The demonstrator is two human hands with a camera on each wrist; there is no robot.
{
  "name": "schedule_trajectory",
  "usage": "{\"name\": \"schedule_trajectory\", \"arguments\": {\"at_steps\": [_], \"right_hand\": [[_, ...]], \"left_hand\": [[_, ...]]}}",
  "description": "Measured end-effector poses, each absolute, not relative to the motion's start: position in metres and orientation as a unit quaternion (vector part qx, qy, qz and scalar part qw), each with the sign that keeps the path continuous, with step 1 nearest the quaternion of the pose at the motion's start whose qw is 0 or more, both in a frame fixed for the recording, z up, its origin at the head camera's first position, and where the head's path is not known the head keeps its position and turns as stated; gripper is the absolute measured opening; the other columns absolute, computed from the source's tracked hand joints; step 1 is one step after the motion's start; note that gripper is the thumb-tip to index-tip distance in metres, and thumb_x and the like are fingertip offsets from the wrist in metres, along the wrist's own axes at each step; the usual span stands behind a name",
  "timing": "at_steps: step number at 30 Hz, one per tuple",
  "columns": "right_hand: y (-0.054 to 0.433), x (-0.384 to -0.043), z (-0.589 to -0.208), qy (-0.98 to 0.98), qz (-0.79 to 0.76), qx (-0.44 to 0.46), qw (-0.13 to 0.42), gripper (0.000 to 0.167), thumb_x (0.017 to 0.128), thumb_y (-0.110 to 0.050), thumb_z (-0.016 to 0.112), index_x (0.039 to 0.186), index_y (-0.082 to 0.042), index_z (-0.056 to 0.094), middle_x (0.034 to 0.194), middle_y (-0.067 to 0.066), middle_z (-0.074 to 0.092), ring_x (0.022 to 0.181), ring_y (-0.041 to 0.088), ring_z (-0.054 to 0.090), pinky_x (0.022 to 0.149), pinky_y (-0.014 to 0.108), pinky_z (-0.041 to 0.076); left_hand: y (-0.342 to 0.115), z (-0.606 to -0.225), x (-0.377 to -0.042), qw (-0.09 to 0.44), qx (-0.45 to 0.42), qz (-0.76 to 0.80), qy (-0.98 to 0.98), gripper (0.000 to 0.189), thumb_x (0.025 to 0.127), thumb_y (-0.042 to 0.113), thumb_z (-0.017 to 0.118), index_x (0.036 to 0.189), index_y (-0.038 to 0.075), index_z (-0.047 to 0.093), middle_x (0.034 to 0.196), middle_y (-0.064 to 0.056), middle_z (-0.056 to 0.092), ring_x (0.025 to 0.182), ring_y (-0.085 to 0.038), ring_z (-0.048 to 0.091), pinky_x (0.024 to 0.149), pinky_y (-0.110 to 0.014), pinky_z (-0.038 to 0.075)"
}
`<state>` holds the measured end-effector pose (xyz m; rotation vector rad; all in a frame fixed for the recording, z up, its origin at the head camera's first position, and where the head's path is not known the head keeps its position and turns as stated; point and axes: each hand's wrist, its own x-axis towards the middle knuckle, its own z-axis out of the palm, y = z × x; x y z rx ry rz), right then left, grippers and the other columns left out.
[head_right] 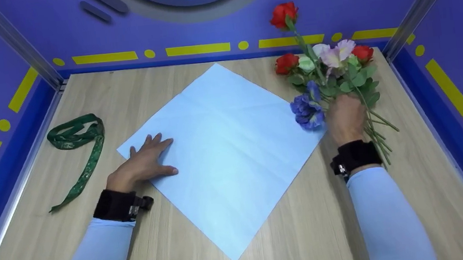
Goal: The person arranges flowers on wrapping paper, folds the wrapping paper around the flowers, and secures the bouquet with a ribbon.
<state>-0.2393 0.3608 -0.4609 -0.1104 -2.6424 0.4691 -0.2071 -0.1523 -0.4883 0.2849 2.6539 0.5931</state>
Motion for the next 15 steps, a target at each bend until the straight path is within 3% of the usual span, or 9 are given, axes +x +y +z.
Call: {"name": "schedule_trajectory", "arguments": {"at_steps": [4, 8, 11, 15], "right_hand": [[0.314, -0.242, -0.454, -0.95, 0.239, -0.039, 0.197, 0.029, 0.106, -0.015, 0.061, 0.108, 0.011, 0.075, 0.098, 0.037, 0.071, 0.091, 0.058, 0.066, 0.083, 0.067, 0.05], [0.265, -0.242, -0.457, -0.937, 0.315, -0.029, 0.152, 0.029, 0.107, -0.019, 0.061, 0.116, 0.004, 0.076, 0.091, 0.025, 0.076, 0.073, 0.035, 0.073, 0.071, 0.044, 0.057], [0.227, -0.241, -0.461, -0.921, 0.374, -0.011, 0.112, 0.025, 0.106, -0.019, 0.063, 0.115, 0.001, 0.077, 0.085, 0.02, 0.075, 0.058, 0.017, 0.068, 0.056, 0.027, 0.054], [0.181, -0.242, -0.467, -0.889, 0.456, 0.0, 0.034, 0.023, 0.105, -0.017, 0.065, 0.112, 0.001, 0.076, 0.086, 0.023, 0.074, 0.055, 0.01, 0.066, 0.054, 0.024, 0.057]], "left_hand": [[-0.152, -0.487, -0.208, 0.2, 0.102, 0.209, 0.952, 0.098, 0.089, 0.047, 0.084, 0.166, 0.015, 0.034, 0.176, -0.02, 0.013, 0.163, -0.045, 0.0, 0.119, -0.081, -0.001], [-0.151, -0.485, -0.208, 0.203, 0.106, 0.206, 0.951, 0.097, 0.089, 0.047, 0.084, 0.166, 0.015, 0.035, 0.176, -0.02, 0.014, 0.163, -0.045, 0.001, 0.12, -0.081, 0.0], [-0.151, -0.483, -0.209, 0.203, 0.106, 0.206, 0.952, 0.095, 0.089, 0.045, 0.084, 0.166, 0.015, 0.036, 0.176, -0.02, 0.016, 0.163, -0.045, 0.003, 0.12, -0.081, 0.002], [-0.151, -0.481, -0.211, 0.204, 0.102, 0.205, 0.952, 0.093, 0.089, 0.043, 0.085, 0.165, 0.016, 0.038, 0.175, -0.02, 0.018, 0.163, -0.045, 0.004, 0.119, -0.081, 0.003]]}}
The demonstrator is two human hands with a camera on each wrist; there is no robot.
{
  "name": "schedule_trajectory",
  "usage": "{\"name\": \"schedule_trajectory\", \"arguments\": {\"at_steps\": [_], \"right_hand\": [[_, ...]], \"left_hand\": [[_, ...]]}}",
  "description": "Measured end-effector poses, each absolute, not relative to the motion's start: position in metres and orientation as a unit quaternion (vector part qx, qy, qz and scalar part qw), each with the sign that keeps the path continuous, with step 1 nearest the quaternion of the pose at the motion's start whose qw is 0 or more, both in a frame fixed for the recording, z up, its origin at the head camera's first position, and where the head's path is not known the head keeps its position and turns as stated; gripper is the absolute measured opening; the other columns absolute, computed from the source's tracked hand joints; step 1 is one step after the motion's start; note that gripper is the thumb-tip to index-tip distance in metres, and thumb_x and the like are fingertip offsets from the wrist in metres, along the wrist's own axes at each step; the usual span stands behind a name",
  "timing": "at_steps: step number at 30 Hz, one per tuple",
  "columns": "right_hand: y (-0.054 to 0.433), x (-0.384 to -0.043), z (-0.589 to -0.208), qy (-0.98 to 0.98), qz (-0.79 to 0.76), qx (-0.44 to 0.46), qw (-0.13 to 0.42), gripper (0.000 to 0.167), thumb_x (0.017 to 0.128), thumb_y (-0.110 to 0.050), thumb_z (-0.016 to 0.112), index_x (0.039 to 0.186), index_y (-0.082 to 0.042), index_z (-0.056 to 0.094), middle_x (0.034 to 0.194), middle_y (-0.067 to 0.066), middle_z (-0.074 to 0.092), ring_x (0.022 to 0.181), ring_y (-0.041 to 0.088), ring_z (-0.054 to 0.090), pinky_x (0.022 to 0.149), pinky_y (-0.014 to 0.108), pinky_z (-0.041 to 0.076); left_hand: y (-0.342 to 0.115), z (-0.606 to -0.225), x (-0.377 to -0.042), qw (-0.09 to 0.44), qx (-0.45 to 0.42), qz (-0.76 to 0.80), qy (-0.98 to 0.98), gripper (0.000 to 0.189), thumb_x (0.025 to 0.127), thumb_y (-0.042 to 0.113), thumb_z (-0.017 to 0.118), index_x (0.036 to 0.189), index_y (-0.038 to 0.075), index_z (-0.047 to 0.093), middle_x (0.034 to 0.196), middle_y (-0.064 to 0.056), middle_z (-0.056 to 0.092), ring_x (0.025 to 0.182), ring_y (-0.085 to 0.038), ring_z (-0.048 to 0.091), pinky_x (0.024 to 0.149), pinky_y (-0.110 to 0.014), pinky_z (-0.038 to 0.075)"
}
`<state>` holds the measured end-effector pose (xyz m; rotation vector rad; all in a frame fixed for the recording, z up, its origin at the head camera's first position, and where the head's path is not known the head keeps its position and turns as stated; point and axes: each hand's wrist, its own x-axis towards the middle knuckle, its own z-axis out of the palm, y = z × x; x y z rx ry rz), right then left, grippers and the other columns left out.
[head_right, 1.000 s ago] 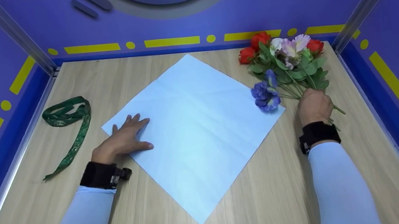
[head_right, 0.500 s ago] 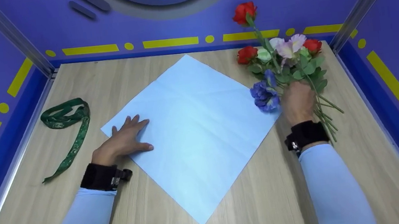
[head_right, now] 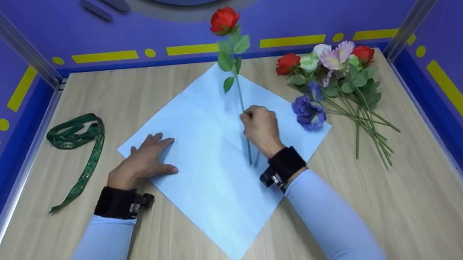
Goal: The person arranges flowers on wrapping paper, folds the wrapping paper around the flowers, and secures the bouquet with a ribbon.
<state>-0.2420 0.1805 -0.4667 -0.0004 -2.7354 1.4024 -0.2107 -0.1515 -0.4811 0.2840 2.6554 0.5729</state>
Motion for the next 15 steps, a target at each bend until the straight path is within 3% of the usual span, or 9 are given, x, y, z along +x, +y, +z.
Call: {"name": "schedule_trajectory", "arguments": {"at_steps": [6, 15], "right_hand": [[0.133, -0.252, -0.479, -0.84, 0.535, -0.039, -0.08, 0.026, 0.106, -0.017, 0.064, 0.114, 0.005, 0.074, 0.097, 0.025, 0.071, 0.064, 0.015, 0.069, 0.061, 0.03, 0.063], [0.107, -0.259, -0.5, -0.851, 0.512, -0.025, -0.11, 0.022, 0.106, -0.016, 0.064, 0.108, 0.0, 0.078, 0.074, 0.01, 0.069, 0.059, 0.015, 0.066, 0.055, 0.028, 0.057]], "left_hand": [[-0.152, -0.484, -0.213, 0.205, 0.097, 0.207, 0.952, 0.092, 0.089, 0.042, 0.085, 0.165, 0.016, 0.039, 0.176, -0.019, 0.018, 0.163, -0.044, 0.004, 0.119, -0.082, 0.003], [-0.152, -0.484, -0.212, 0.199, 0.099, 0.209, 0.952, 0.091, 0.087, 0.041, 0.087, 0.163, 0.016, 0.042, 0.175, -0.018, 0.023, 0.163, -0.044, 0.007, 0.118, -0.083, 0.004]]}}
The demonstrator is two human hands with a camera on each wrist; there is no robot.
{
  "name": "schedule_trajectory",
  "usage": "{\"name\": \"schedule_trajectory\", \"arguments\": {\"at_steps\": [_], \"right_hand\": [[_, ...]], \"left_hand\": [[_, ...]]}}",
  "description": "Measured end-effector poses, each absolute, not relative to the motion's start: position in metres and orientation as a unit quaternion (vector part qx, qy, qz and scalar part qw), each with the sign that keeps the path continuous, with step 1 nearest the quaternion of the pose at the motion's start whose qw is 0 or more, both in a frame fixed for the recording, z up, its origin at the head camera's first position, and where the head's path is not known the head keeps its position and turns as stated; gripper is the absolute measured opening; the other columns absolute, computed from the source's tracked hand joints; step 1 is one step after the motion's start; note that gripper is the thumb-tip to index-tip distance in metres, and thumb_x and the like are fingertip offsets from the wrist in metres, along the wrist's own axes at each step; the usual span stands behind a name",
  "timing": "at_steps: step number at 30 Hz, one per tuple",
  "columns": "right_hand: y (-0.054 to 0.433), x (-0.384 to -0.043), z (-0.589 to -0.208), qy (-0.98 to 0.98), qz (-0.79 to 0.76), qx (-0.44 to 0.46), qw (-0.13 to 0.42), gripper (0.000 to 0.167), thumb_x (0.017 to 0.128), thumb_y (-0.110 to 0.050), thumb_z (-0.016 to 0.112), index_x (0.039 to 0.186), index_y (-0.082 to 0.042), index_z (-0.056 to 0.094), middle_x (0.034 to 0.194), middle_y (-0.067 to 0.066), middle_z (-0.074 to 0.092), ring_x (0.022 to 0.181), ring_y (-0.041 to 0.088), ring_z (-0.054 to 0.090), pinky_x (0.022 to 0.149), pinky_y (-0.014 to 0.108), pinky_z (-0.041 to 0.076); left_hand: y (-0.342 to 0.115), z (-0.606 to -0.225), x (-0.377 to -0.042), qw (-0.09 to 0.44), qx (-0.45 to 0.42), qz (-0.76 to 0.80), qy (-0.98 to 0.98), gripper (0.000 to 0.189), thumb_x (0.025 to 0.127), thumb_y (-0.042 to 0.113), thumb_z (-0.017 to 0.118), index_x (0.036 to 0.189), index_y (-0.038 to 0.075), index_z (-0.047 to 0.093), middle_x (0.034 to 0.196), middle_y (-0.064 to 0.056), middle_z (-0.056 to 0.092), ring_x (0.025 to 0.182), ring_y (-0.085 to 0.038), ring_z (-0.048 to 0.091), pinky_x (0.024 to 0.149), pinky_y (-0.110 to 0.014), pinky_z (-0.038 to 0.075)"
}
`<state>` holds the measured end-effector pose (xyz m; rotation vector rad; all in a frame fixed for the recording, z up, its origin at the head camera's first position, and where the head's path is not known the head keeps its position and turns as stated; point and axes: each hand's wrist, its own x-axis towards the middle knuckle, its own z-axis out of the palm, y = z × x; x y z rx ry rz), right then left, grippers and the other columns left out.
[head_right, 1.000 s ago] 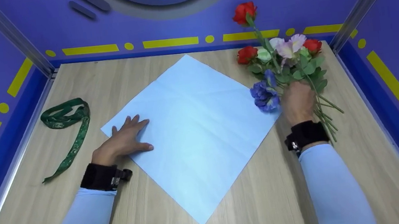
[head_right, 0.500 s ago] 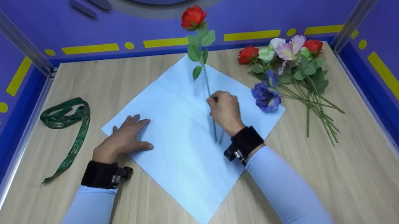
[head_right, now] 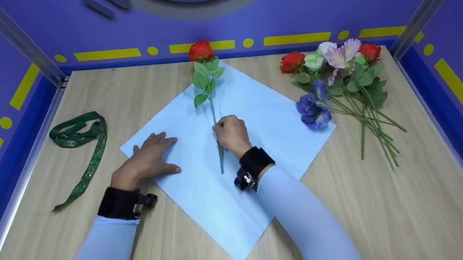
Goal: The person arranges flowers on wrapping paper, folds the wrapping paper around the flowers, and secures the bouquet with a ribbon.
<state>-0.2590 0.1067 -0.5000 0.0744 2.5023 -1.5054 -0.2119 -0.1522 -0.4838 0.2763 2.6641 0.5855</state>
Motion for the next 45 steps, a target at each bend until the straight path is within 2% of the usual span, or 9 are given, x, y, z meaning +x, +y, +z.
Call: {"name": "schedule_trajectory", "arguments": {"at_steps": [5, 12, 17, 24, 33, 45], "right_hand": [[0.104, -0.259, -0.504, 0.87, -0.483, 0.013, 0.104, 0.019, 0.106, -0.016, 0.064, 0.107, -0.002, 0.078, 0.074, 0.01, 0.071, 0.056, 0.015, 0.066, 0.052, 0.029, 0.055], [0.103, -0.254, -0.501, 0.894, -0.437, -0.005, 0.099, 0.023, 0.105, -0.025, 0.066, 0.113, -0.004, 0.071, 0.087, 0.011, 0.074, 0.067, 0.02, 0.068, 0.059, 0.032, 0.056], [0.105, -0.241, -0.496, 0.939, -0.333, -0.026, 0.086, 0.023, 0.099, -0.027, 0.071, 0.1, -0.004, 0.072, 0.087, 0.01, 0.072, 0.074, 0.022, 0.063, 0.065, 0.033, 0.05], [0.105, -0.231, -0.495, 0.942, -0.318, -0.049, 0.099, 0.014, 0.095, -0.014, 0.07, 0.087, -0.004, 0.072, 0.075, 0.005, 0.068, 0.063, 0.017, 0.06, 0.056, 0.029, 0.048], [0.106, -0.231, -0.496, 0.933, -0.344, -0.036, 0.103, 0.016, 0.096, -0.013, 0.07, 0.082, -0.007, 0.07, 0.063, 0.002, 0.065, 0.051, 0.014, 0.059, 0.049, 0.028, 0.047], [0.104, -0.235, -0.494, 0.933, -0.334, -0.024, 0.134, 0.034, 0.097, -0.017, 0.068, 0.064, -0.011, 0.065, 0.05, -0.002, 0.059, 0.041, 0.012, 0.055, 0.042, 0.027, 0.044]], "left_hand": [[-0.15, -0.485, -0.211, 0.196, 0.1, 0.21, 0.953, 0.091, 0.088, 0.041, 0.087, 0.163, 0.016, 0.042, 0.175, -0.018, 0.023, 0.163, -0.044, 0.007, 0.118, -0.083, 0.004], [-0.15, -0.485, -0.212, 0.195, 0.099, 0.211, 0.953, 0.091, 0.087, 0.041, 0.087, 0.163, 0.016, 0.042, 0.174, -0.018, 0.023, 0.163, -0.044, 0.008, 0.119, -0.082, 0.004], [-0.15, -0.484, -0.212, 0.193, 0.1, 0.216, 0.952, 0.092, 0.087, 0.041, 0.087, 0.163, 0.016, 0.043, 0.174, -0.018, 0.023, 0.163, -0.044, 0.008, 0.119, -0.083, 0.004], [-0.153, -0.483, -0.211, 0.197, 0.096, 0.21, 0.953, 0.091, 0.087, 0.041, 0.087, 0.163, 0.016, 0.043, 0.175, -0.017, 0.023, 0.163, -0.043, 0.007, 0.119, -0.083, 0.003], [-0.154, -0.482, -0.212, 0.196, 0.096, 0.212, 0.953, 0.091, 0.087, 0.041, 0.087, 0.163, 0.016, 0.043, 0.174, -0.017, 0.023, 0.163, -0.044, 0.008, 0.118, -0.083, 0.003], [-0.153, -0.485, -0.212, 0.196, 0.093, 0.214, 0.952, 0.092, 0.087, 0.041, 0.087, 0.163, 0.017, 0.043, 0.175, -0.017, 0.023, 0.163, -0.043, 0.007, 0.118, -0.082, 0.002]]}}
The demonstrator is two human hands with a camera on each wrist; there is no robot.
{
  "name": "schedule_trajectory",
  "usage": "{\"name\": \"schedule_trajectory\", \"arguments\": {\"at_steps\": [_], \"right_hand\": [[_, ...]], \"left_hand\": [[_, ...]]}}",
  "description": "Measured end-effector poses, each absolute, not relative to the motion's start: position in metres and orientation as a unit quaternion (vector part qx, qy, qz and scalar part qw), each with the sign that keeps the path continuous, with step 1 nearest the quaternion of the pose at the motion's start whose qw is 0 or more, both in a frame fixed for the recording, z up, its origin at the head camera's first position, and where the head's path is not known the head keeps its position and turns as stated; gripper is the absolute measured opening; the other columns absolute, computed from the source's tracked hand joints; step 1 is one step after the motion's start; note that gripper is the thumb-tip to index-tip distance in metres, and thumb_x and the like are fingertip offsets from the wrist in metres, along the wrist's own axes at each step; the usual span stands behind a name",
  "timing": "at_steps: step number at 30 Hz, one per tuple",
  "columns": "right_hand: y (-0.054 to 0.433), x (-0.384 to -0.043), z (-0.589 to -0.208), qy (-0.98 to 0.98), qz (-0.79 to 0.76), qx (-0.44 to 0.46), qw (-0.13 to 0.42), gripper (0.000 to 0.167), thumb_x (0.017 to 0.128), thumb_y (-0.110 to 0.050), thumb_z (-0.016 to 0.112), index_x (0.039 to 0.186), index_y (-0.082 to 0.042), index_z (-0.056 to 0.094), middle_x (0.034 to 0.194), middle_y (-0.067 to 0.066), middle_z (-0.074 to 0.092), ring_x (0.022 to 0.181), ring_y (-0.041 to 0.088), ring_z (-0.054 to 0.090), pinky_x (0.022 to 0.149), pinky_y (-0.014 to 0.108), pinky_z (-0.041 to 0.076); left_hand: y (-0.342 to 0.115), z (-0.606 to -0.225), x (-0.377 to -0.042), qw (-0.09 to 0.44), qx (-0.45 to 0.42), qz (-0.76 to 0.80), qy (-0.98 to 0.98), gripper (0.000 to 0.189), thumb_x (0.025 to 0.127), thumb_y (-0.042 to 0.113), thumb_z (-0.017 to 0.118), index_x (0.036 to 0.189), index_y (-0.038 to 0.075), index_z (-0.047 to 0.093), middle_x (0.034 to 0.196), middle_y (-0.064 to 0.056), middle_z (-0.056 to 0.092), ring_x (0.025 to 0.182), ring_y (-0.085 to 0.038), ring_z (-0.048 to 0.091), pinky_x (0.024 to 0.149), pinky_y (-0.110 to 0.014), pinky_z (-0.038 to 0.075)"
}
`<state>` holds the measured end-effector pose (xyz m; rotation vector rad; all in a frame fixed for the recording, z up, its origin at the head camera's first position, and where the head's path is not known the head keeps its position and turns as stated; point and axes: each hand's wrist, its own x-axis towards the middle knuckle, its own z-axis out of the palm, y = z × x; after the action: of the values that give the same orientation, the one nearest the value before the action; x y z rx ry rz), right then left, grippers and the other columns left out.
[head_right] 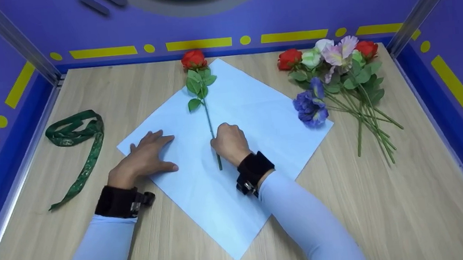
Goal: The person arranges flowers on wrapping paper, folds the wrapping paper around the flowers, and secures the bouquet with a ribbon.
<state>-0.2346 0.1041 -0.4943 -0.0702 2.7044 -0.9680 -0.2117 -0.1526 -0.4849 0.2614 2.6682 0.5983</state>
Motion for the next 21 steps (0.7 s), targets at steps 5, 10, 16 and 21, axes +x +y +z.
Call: {"name": "schedule_trajectory", "arguments": {"at_steps": [5, 10, 16, 21], "right_hand": [[0.1005, -0.237, -0.4955, 0.933, -0.333, -0.027, 0.133, 0.036, 0.095, -0.015, 0.067, 0.059, -0.013, 0.062, 0.05, -0.002, 0.057, 0.042, 0.012, 0.054, 0.042, 0.027, 0.043], [0.0985, -0.2374, -0.4974, 0.932, -0.337, -0.029, 0.131, 0.041, 0.095, -0.015, 0.067, 0.056, -0.016, 0.055, 0.049, -0.004, 0.052, 0.043, 0.011, 0.052, 0.043, 0.026, 0.041], [0.099, -0.2375, -0.499, 0.934, -0.332, -0.027, 0.13, 0.045, 0.096, -0.017, 0.068, 0.055, -0.018, 0.05, 0.048, -0.005, 0.049, 0.043, 0.011, 0.049, 0.043, 0.026, 0.04], [0.0997, -0.2369, -0.4992, 0.935, -0.331, -0.032, 0.127, 0.045, 0.095, -0.017, 0.068, 0.055, -0.018, 0.049, 0.049, -0.005, 0.047, 0.044, 0.011, 0.048, 0.043, 0.026, 0.039]], "left_hand": [[-0.1521, -0.4847, -0.2116, 0.197, 0.089, 0.212, 0.953, 0.091, 0.087, 0.041, 0.087, 0.163, 0.017, 0.043, 0.175, -0.017, 0.022, 0.163, -0.043, 0.007, 0.119, -0.082, 0.002], [-0.1517, -0.4859, -0.2123, 0.196, 0.089, 0.214, 0.953, 0.091, 0.086, 0.04, 0.088, 0.162, 0.016, 0.044, 0.174, -0.018, 0.024, 0.163, -0.044, 0.007, 0.118, -0.083, 0.003], [-0.1519, -0.4862, -0.2129, 0.196, 0.089, 0.211, 0.953, 0.091, 0.086, 0.04, 0.088, 0.162, 0.016, 0.044, 0.174, -0.018, 0.025, 0.163, -0.044, 0.008, 0.118, -0.083, 0.003], [-0.1513, -0.4848, -0.213, 0.196, 0.089, 0.209, 0.954, 0.091, 0.086, 0.04, 0.088, 0.162, 0.016, 0.044, 0.174, -0.018, 0.025, 0.163, -0.044, 0.009, 0.118, -0.083, 0.004]]}}
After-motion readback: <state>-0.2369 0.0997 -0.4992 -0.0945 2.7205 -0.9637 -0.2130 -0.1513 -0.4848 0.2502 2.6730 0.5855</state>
